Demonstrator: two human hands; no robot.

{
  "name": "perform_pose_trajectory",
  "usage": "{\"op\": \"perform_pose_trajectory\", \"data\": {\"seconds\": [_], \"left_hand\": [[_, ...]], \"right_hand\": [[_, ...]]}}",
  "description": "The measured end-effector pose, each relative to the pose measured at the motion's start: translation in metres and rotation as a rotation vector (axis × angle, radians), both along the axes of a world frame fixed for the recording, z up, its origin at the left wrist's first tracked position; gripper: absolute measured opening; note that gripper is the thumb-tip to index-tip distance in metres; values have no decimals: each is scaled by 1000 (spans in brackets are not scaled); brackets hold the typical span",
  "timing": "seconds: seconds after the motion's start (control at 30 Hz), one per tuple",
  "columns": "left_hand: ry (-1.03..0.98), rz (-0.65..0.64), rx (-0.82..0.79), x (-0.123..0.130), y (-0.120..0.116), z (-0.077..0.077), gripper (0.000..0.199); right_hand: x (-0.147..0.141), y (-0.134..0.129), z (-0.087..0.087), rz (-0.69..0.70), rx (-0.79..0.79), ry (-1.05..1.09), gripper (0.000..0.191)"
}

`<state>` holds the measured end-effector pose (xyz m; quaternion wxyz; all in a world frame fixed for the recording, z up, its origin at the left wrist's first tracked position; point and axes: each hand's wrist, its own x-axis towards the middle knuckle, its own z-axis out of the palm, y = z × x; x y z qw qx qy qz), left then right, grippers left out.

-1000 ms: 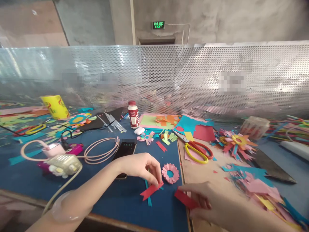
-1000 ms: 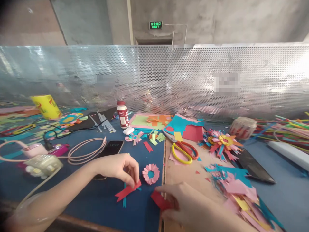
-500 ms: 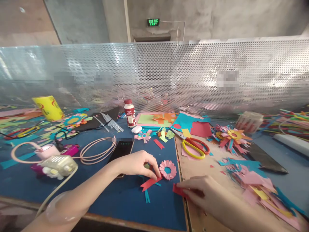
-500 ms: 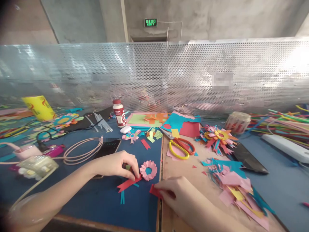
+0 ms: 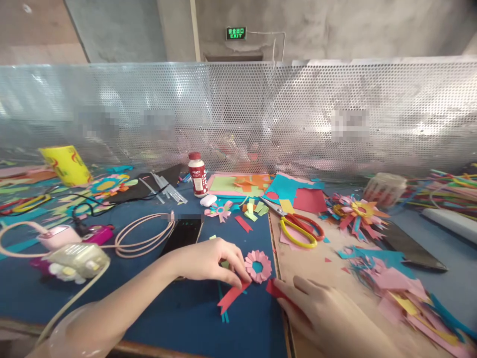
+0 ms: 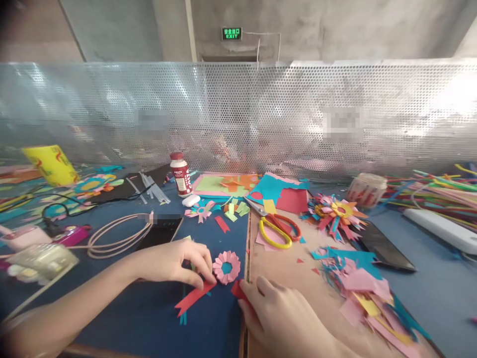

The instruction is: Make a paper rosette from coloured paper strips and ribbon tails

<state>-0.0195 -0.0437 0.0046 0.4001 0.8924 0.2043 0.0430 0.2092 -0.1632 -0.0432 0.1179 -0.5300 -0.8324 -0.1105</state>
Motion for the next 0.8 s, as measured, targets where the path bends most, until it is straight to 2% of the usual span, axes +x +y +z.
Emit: {"op": "perform_pose_trajectory", "data": {"seconds": [0.07, 0.17, 0.33, 0.43, 0.6, 0.8], "left_hand": [[20, 11, -18, 0, 0, 0, 23], [35, 3, -14, -1, 0, -2, 26], [29, -25, 33, 1, -1, -4, 29], [46, -24, 87, 2, -3, -5, 31], [45, -48, 218, 1, -3, -7, 29], [90, -64, 339, -1, -3, -8, 29]], "right_hand": [[-2, 0, -3, 5, 13, 42, 17], [-6, -1, 1, -28, -30, 128, 17], [-11, 3, 16, -114, -366, 449, 30], [-9, 7, 20, -157, -489, 527, 38], [-5, 11, 24, -136, -565, 489, 31], [-4, 8, 26, 2, -425, 278, 25]]}}
